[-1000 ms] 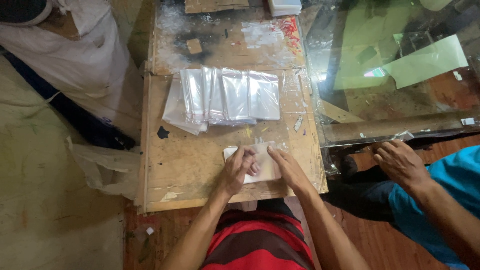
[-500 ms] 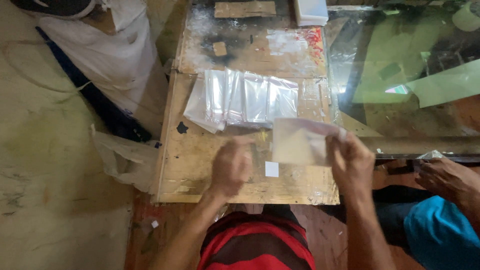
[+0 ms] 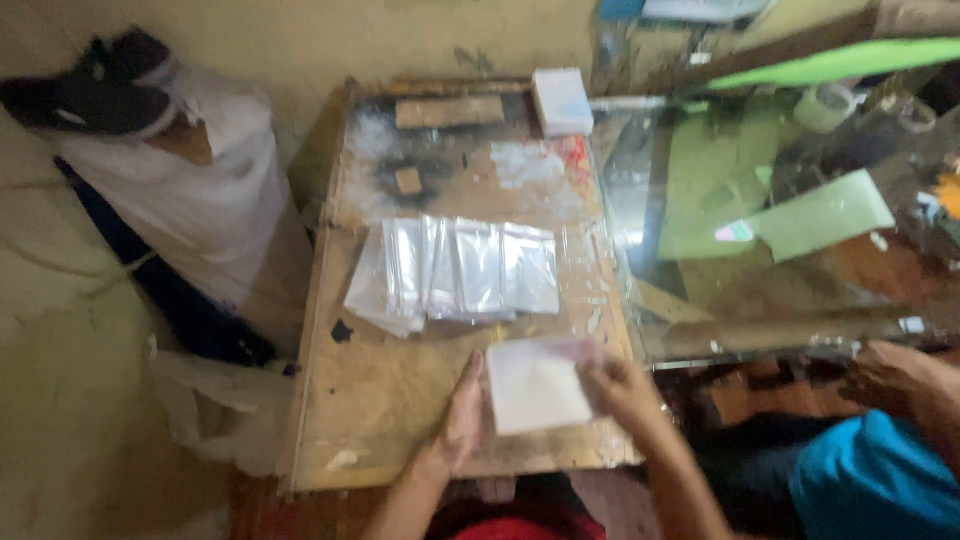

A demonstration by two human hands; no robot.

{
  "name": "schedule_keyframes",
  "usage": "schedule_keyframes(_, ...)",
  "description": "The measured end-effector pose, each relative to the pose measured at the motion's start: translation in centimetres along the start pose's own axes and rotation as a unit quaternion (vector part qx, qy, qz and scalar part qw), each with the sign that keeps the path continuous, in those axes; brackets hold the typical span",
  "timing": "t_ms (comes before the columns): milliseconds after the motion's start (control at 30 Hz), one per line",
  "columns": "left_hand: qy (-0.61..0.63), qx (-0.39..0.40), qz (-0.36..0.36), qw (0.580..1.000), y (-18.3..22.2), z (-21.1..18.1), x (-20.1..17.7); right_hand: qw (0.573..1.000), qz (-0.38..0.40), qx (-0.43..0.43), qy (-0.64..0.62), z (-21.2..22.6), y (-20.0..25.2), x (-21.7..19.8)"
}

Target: The person places small printed stickers into plastic bags by hand and stacks the filled bags on a workbench.

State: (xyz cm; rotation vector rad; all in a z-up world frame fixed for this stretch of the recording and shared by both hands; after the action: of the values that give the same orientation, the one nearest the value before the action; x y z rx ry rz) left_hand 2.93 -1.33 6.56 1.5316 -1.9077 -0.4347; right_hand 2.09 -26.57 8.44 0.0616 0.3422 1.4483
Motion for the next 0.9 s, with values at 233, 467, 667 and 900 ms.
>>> schedule_keyframes(233, -0.268, 0.217, -0.045, 0.937, -3.3, 2.9, 0.2, 0.993, -0.082, 0.067, 0.053, 1.9, 3.3, 5.8)
schedule_keyframes(467, -0.206, 0.418, -0.043, 0.884, -5.1, 4.3, -1.5, 0.974, -0.101, -0.179, -0.091, -3.8, 2.0, 6.2)
schedule_keyframes(667, -0.113, 0.358, -0.067, 0.924, -6.5, 6.2, -2.3, 0.981, -0.077, -0.125, -0.123, -3.8, 2.0, 6.3)
schedule_keyframes(900, -0.182, 0.361, -0.056, 0.913, -4.3, 4.6, -1.4, 0.979, -0.054, -0.127, -0.148, -7.8, 0.6, 5.8)
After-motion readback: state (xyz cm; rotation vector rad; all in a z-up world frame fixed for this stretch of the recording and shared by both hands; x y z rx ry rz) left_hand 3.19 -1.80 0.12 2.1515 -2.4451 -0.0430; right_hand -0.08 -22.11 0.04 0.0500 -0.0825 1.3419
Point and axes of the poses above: each hand's wrist, its own y-axis away from the middle knuckle, its own x-axis out of the palm, z = x × y, the point moved 4 cm from there along -y, towards the middle knuckle, and after that the axes turned 1 degree about z, right-handed, at the moved point
